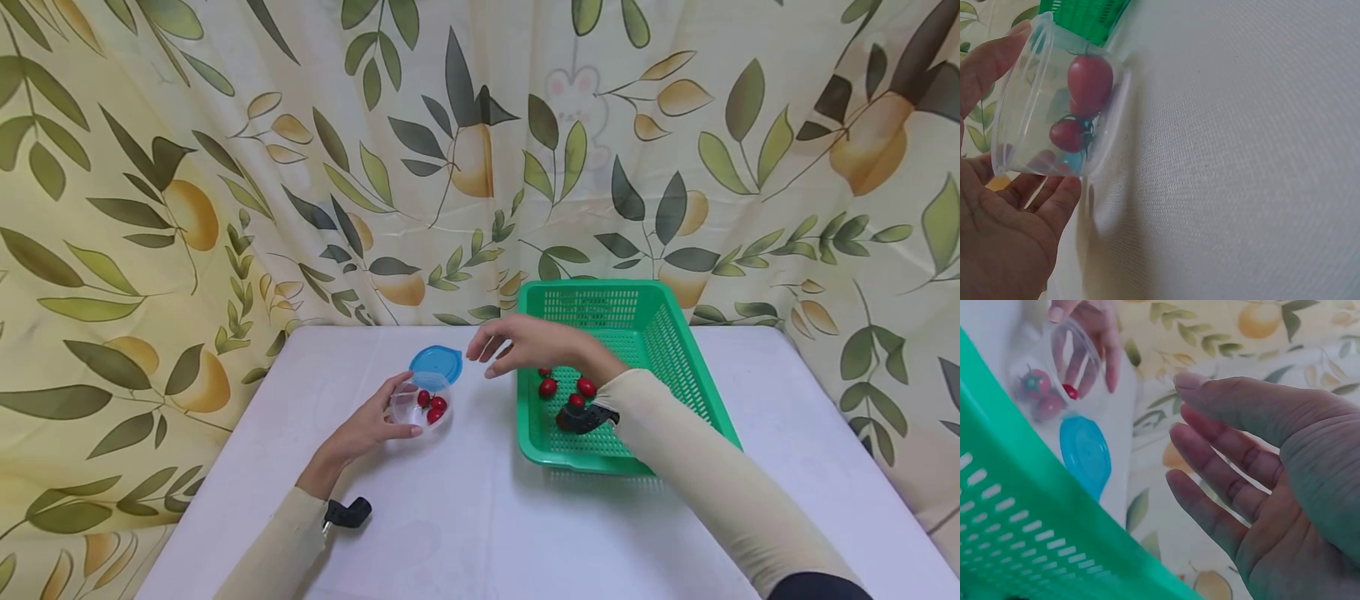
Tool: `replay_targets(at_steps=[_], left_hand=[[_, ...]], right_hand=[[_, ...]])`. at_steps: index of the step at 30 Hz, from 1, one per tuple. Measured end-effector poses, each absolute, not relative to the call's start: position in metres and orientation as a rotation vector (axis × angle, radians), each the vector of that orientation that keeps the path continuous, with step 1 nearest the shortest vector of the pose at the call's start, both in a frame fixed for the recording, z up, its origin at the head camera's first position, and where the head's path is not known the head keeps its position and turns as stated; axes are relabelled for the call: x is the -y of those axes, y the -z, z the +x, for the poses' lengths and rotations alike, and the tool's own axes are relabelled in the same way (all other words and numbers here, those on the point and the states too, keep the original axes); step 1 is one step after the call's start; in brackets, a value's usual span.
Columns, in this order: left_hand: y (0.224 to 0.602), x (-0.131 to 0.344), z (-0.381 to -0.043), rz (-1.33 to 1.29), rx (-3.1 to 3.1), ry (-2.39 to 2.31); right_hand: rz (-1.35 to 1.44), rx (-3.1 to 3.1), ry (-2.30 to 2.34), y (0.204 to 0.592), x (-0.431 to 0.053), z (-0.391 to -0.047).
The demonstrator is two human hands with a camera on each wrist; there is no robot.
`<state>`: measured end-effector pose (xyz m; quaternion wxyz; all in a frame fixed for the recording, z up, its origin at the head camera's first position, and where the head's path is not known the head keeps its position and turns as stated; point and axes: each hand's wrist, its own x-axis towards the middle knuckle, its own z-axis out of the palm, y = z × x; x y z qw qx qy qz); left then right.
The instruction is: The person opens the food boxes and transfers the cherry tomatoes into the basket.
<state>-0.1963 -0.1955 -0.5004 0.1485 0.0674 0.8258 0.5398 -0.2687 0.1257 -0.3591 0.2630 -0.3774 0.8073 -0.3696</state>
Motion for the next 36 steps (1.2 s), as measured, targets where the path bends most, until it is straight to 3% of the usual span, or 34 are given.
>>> replay_targets(at_steps=[36], left_hand=[[0.496, 0.195, -0.195, 0.209, -2.336, -1.589]], right_hand=[[-1.100, -1.946, 0.920, 0.400, -0.031, -0.283]])
